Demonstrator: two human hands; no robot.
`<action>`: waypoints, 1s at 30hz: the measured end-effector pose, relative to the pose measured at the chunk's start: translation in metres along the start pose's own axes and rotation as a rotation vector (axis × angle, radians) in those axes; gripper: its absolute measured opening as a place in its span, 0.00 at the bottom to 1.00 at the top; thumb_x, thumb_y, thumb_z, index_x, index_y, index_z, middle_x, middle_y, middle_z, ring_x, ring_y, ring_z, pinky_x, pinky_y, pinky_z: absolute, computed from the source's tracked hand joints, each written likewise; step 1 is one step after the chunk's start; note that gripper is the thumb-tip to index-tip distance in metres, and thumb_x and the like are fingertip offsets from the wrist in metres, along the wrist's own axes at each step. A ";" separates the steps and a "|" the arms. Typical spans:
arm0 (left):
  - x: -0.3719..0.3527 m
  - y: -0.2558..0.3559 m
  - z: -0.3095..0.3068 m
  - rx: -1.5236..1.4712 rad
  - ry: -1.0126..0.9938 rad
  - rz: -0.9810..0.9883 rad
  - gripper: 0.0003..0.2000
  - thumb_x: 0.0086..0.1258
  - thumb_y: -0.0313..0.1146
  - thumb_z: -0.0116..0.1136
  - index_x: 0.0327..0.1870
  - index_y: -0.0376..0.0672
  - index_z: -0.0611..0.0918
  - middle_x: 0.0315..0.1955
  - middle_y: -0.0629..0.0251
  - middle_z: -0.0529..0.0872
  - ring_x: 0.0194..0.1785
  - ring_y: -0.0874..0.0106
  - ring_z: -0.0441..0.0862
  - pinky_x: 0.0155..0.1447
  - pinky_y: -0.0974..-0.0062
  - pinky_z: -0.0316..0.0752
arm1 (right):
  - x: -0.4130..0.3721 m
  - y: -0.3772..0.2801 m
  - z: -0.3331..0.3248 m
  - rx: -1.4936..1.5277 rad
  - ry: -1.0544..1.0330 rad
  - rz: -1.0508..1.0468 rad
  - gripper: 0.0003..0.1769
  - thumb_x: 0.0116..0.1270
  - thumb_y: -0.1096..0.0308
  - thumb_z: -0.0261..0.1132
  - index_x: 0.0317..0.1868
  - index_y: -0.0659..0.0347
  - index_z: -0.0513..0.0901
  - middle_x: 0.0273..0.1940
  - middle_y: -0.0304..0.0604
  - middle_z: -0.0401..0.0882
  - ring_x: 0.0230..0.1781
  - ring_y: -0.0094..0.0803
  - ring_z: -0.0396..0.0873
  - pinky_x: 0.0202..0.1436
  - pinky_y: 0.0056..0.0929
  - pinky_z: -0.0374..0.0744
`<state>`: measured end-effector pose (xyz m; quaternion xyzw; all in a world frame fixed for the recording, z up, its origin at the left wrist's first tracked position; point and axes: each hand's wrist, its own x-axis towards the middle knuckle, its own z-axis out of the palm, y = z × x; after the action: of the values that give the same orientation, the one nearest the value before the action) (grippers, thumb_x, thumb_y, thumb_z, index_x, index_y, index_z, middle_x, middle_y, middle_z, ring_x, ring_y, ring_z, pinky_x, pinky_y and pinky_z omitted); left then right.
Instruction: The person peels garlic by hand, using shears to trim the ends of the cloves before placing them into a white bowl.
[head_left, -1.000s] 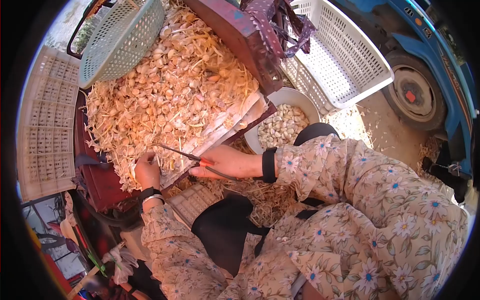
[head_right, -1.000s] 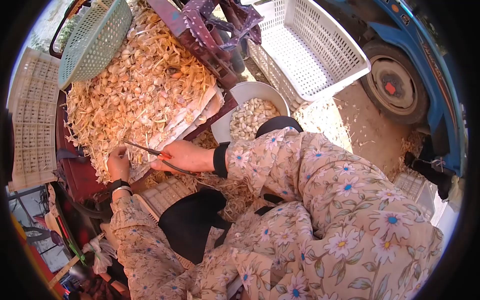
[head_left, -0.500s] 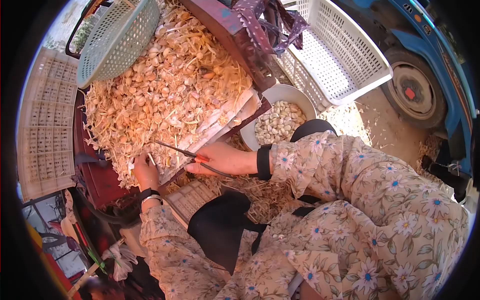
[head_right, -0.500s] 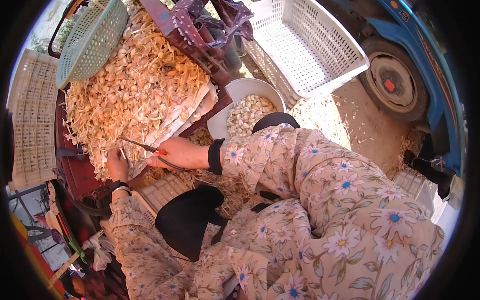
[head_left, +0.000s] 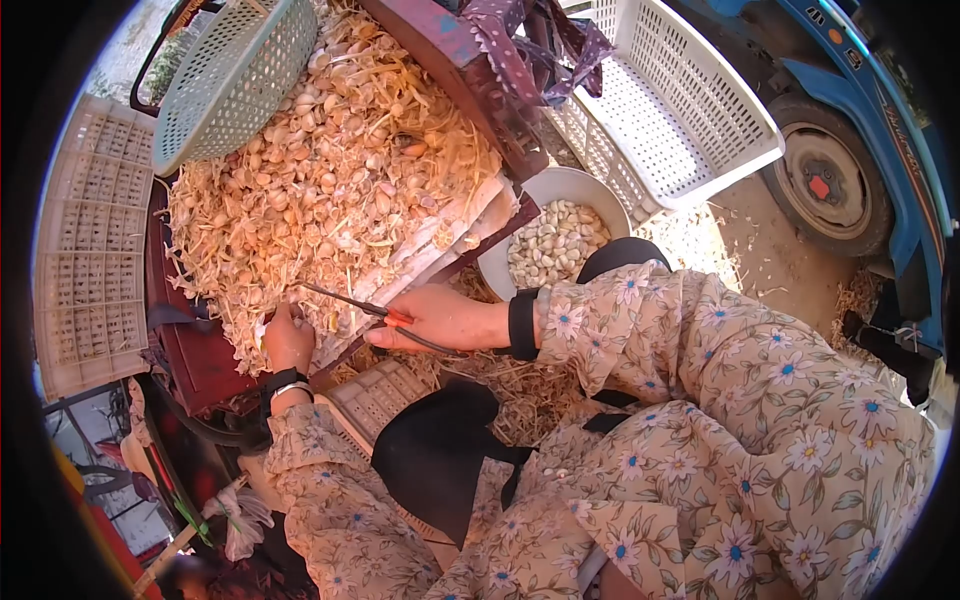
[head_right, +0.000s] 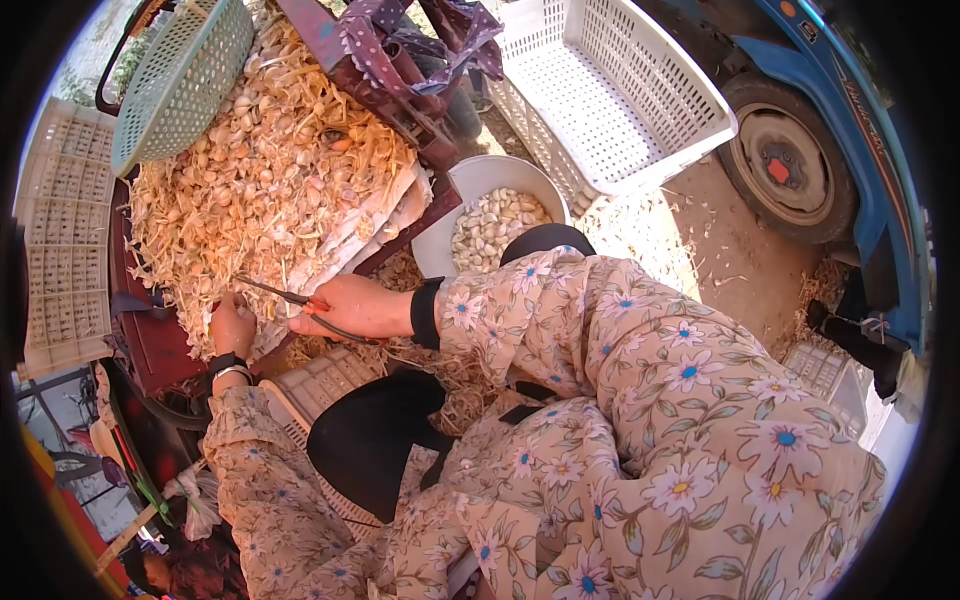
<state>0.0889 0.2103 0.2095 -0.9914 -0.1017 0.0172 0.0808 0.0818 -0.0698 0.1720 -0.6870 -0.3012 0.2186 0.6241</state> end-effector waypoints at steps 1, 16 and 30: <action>-0.001 0.000 0.000 -0.219 0.014 -0.081 0.07 0.60 0.30 0.57 0.36 0.38 0.76 0.27 0.58 0.82 0.30 0.64 0.79 0.34 0.71 0.73 | 0.000 -0.001 -0.001 -0.012 -0.012 0.013 0.34 0.61 0.37 0.53 0.19 0.64 0.73 0.17 0.51 0.71 0.21 0.47 0.72 0.27 0.39 0.69; -0.097 0.082 -0.068 -2.055 -0.072 -0.244 0.10 0.72 0.41 0.45 0.46 0.46 0.70 0.18 0.70 0.67 0.16 0.84 0.58 0.19 0.87 0.54 | -0.019 -0.025 -0.005 -0.310 0.128 -0.044 0.28 0.54 0.44 0.64 0.33 0.65 0.75 0.30 0.51 0.76 0.31 0.49 0.77 0.34 0.40 0.73; -0.123 0.096 -0.069 -2.065 -0.038 -0.171 0.06 0.71 0.38 0.46 0.43 0.48 0.68 0.19 0.71 0.66 0.18 0.84 0.57 0.20 0.88 0.54 | -0.018 -0.004 0.008 -0.291 -0.054 -0.262 0.28 0.57 0.43 0.61 0.23 0.64 0.73 0.18 0.48 0.74 0.22 0.46 0.76 0.25 0.39 0.73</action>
<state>-0.0092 0.0811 0.2638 -0.5668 -0.1384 -0.0686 -0.8093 0.0630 -0.0760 0.1740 -0.7188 -0.4332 0.1078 0.5330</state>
